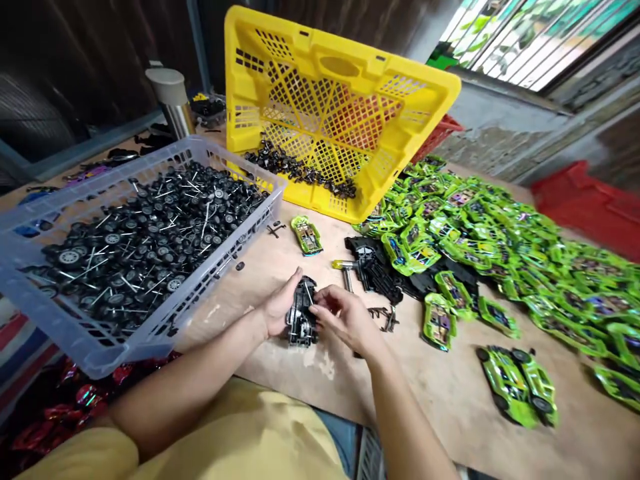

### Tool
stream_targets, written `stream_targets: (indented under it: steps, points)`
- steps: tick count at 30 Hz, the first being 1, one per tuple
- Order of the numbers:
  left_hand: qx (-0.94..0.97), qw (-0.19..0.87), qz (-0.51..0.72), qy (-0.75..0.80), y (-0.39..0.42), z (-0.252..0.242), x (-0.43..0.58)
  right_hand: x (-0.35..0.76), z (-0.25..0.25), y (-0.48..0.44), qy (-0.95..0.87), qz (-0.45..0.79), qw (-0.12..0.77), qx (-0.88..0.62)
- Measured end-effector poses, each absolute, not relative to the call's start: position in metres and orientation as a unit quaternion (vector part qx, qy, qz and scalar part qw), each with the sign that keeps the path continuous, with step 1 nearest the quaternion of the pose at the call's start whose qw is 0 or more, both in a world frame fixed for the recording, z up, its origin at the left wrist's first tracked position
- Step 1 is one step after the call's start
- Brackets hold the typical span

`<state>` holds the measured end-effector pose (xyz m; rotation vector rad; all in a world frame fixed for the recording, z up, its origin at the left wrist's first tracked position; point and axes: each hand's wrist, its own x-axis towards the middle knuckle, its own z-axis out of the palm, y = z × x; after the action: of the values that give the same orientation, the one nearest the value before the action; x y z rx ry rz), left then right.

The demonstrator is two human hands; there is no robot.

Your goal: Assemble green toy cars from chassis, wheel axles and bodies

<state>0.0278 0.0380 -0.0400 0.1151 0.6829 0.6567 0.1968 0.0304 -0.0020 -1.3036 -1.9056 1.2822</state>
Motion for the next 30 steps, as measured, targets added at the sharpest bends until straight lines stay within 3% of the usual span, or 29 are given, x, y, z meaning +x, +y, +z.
stream_targets:
  steps: [5, 12, 16, 22, 30]
  points:
    - [0.042, 0.852, 0.387, 0.349, 0.031, -0.035, 0.042, 0.191, -0.026, 0.009, -0.707, 0.358, 0.302, -0.529]
    - [0.104, 0.807, 0.415, 0.407, 0.022, -0.046, 0.05, 0.194, -0.05, 0.002, -0.615, 0.347, 0.387, -0.593]
    - [0.174, 0.783, 0.392, 0.451, 0.026, -0.045, 0.043, 0.2, -0.034, 0.003, -0.691, 0.29, 0.328, -0.575]
    - [0.205, 0.834, 0.309, 0.409, 0.023, -0.037, 0.038, 0.2, -0.02, 0.012, -0.793, 0.218, 0.206, -0.53]
    - [0.161, 0.842, 0.321, 0.403, 0.027, -0.047, 0.029, 0.196, -0.028, 0.009, -0.792, 0.259, 0.273, -0.48]
